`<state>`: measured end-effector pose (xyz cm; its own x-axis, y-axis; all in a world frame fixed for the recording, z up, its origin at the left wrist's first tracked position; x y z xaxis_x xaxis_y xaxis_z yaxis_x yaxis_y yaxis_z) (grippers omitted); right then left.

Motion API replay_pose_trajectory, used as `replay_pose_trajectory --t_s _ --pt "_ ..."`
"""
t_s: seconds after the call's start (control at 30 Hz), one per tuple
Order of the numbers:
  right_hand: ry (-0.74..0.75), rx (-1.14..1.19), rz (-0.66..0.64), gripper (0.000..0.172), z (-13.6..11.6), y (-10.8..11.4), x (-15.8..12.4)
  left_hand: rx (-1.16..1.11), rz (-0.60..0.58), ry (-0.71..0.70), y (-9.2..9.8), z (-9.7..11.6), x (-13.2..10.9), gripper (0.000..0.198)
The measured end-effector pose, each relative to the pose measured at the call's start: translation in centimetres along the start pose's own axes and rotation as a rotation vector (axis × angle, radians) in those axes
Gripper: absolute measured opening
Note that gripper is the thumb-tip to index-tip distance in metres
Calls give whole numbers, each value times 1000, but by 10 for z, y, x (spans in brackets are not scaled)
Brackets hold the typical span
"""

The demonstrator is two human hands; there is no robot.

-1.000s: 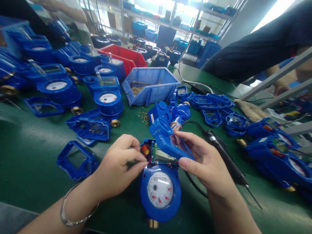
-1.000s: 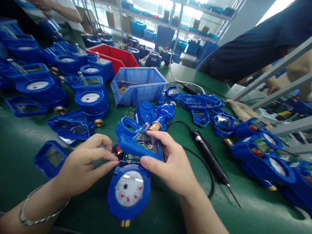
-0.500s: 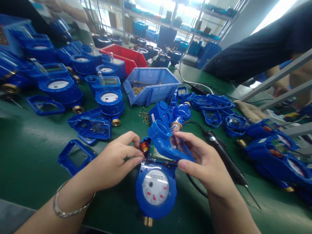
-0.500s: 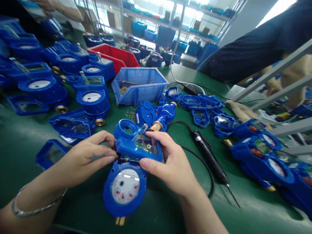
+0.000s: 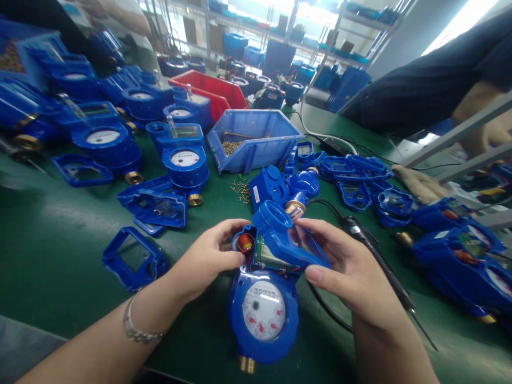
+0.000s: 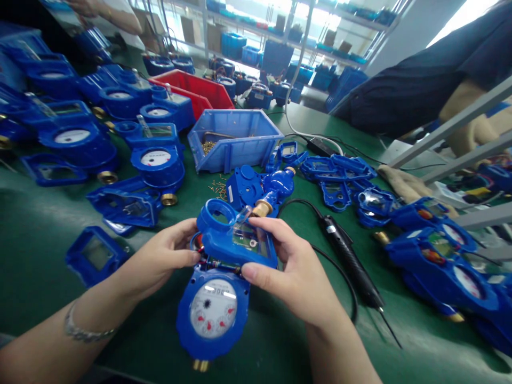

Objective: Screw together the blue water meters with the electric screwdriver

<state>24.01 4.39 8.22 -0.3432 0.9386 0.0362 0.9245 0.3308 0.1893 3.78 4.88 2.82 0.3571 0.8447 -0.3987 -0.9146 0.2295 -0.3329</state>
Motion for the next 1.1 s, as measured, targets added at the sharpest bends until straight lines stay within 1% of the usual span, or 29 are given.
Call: replay_pose_trajectory --t_s 0.07,0.1,0.17,0.27,0.37,0.47,0.67,0.87,1.0,1.03,1.1 --pt "16 -12 7 45 0 -1 -1 -56 -56 30 -1 -1 3 53" --pt "34 -40 18 44 0 -1 -1 -68 -52 28 -1 -2 4 53" --pt "87 -155 56 44 -1 -3 -3 -85 -8 -1 -2 -4 6 50" --pt "163 -392 90 47 -2 -7 -4 -110 45 -57 -5 -7 6 46" --pt "199 -542 60 49 -2 -11 -3 -82 84 -103 -9 -8 5 46" --pt "210 -627 32 51 -2 -14 -2 -12 114 -135 -11 -8 4 43" --pt "179 -665 -22 53 -3 -15 -1 112 117 -137 -10 -6 0 32" --pt "156 -658 -41 54 -4 -17 -2 77 113 -130 -10 -4 -1 29" --pt "147 -659 -56 53 -4 -18 -1 3 58 -107 -8 -2 0 26" --pt "144 -660 -71 53 -4 -18 0 -23 32 -78 -7 -2 1 27" --pt "138 -658 -104 53 -5 -18 0 -71 -32 -13 -4 -1 2 35"
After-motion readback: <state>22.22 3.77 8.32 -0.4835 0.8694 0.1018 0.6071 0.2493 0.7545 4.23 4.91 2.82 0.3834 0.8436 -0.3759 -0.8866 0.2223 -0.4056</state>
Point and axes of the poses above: each hand's wrist, its own x-axis towards the middle knuckle, its own y-axis out of the back of the hand, z = x × y, the point moved 2 cm from there along x, towards the middle knuckle, and after that the axes turned 6 degrees about y, right-handed, at the moved point
